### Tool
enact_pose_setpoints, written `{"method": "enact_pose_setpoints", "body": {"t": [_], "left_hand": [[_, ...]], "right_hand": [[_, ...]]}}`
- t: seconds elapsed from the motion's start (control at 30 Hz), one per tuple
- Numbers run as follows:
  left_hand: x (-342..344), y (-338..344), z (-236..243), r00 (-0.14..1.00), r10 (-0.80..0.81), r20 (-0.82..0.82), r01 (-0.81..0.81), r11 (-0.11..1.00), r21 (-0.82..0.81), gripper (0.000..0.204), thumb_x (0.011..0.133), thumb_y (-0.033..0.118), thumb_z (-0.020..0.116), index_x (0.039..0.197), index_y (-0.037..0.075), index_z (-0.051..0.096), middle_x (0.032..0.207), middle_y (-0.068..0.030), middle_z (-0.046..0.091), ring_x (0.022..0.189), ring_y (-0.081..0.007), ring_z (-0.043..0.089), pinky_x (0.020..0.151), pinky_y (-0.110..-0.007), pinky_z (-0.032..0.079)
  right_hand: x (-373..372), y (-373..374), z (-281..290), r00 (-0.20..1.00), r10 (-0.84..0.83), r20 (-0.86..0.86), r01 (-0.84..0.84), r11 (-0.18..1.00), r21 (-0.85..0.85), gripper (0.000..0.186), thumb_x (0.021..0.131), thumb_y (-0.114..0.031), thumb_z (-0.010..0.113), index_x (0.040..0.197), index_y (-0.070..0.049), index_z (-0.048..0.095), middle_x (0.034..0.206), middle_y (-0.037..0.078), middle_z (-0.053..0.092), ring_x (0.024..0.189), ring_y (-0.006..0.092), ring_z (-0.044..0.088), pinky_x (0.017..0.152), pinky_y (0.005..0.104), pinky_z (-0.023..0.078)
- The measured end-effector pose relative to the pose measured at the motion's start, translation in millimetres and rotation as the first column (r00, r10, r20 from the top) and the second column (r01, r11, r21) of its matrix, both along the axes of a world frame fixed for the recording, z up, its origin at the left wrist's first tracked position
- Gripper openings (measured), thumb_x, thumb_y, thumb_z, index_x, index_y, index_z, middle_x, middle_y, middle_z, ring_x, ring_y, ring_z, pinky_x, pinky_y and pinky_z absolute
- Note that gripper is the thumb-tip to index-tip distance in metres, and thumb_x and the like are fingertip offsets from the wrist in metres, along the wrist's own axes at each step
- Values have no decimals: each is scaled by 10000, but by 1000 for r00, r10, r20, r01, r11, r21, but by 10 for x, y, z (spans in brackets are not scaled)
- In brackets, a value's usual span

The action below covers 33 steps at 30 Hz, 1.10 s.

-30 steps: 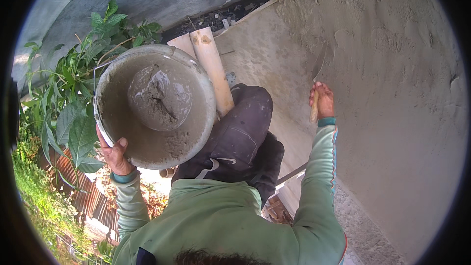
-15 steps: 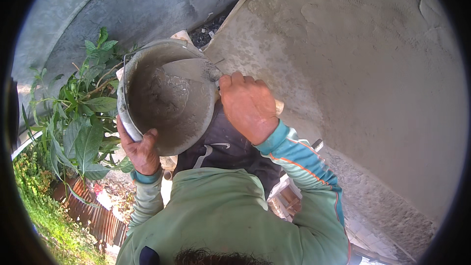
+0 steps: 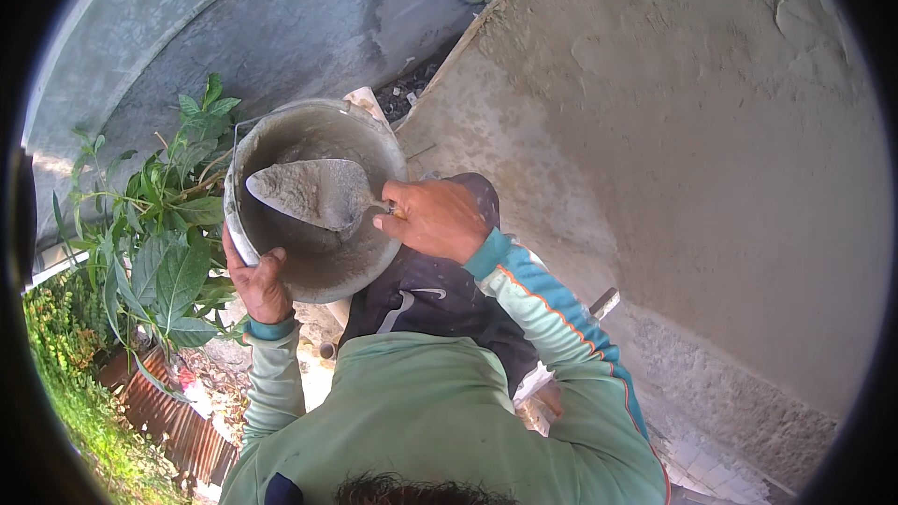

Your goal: The person scoops cement from a bucket with a trowel and applies it to a curved wall surface. They then use a long straightedge to level and smooth the applied cement.

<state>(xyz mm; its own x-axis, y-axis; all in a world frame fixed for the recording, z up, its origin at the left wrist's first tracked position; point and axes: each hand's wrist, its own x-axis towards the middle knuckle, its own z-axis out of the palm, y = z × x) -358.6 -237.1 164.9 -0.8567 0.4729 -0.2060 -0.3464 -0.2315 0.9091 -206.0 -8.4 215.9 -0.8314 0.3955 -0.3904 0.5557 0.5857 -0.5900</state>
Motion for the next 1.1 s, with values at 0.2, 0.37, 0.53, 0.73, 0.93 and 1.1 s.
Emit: {"method": "enact_pose_setpoints", "body": {"t": [0.2,0.37,0.53,0.73,0.93,1.1], "left_hand": [[-313,-413,-386,997,66,39,-64,997,-31,834,779,-13,647,1553,1,338,1347,-132,597,1103,-207,623,947,-313,514],[-336,-318,-318,998,50,49,-48,998,-41,821,766,-60,569,1554,2,349,1370,-110,571,1148,-195,586,1010,-300,457],[-325,-314,-332,998,41,41,-39,998,-42,801,775,-51,582,1545,-2,363,1358,-94,577,1135,-183,579,1000,-286,456],[-309,-229,-197,997,16,73,-14,999,-29,817,760,-91,571,1543,-9,355,1353,-100,579,1150,-182,579,963,-283,482],[173,266,236,988,-110,-104,104,993,-63,855,734,-81,600,1547,-20,342,1405,-134,545,1237,-231,553,1056,-324,435],[483,464,219,887,-210,-411,152,974,-171,917,664,-48,560,1558,-22,356,1619,-192,346,1541,-308,222,1251,-410,130]], "right_hand": [[119,223,326,967,194,-167,-237,925,-299,286,928,-296,697,1046,-39,656,707,97,646,656,297,629,616,381,491],[923,1025,-192,950,-270,157,206,164,-965,255,959,-264,696,957,-16,636,721,69,615,565,148,566,511,288,452],[1918,2128,-203,476,-864,-165,778,501,-379,207,1034,-242,597,899,-88,565,697,-13,553,512,89,493,465,246,416],[1674,1215,714,830,-526,-183,552,821,145,185,1000,-227,623,1065,-54,616,711,36,546,622,164,570,548,320,438],[629,180,609,999,-16,-52,43,817,575,239,833,-177,742,1003,-44,639,899,117,663,770,323,687,674,405,548],[216,-41,155,952,131,278,-256,839,481,186,878,-169,639,973,-10,653,905,199,700,849,347,706,685,439,558]]}}
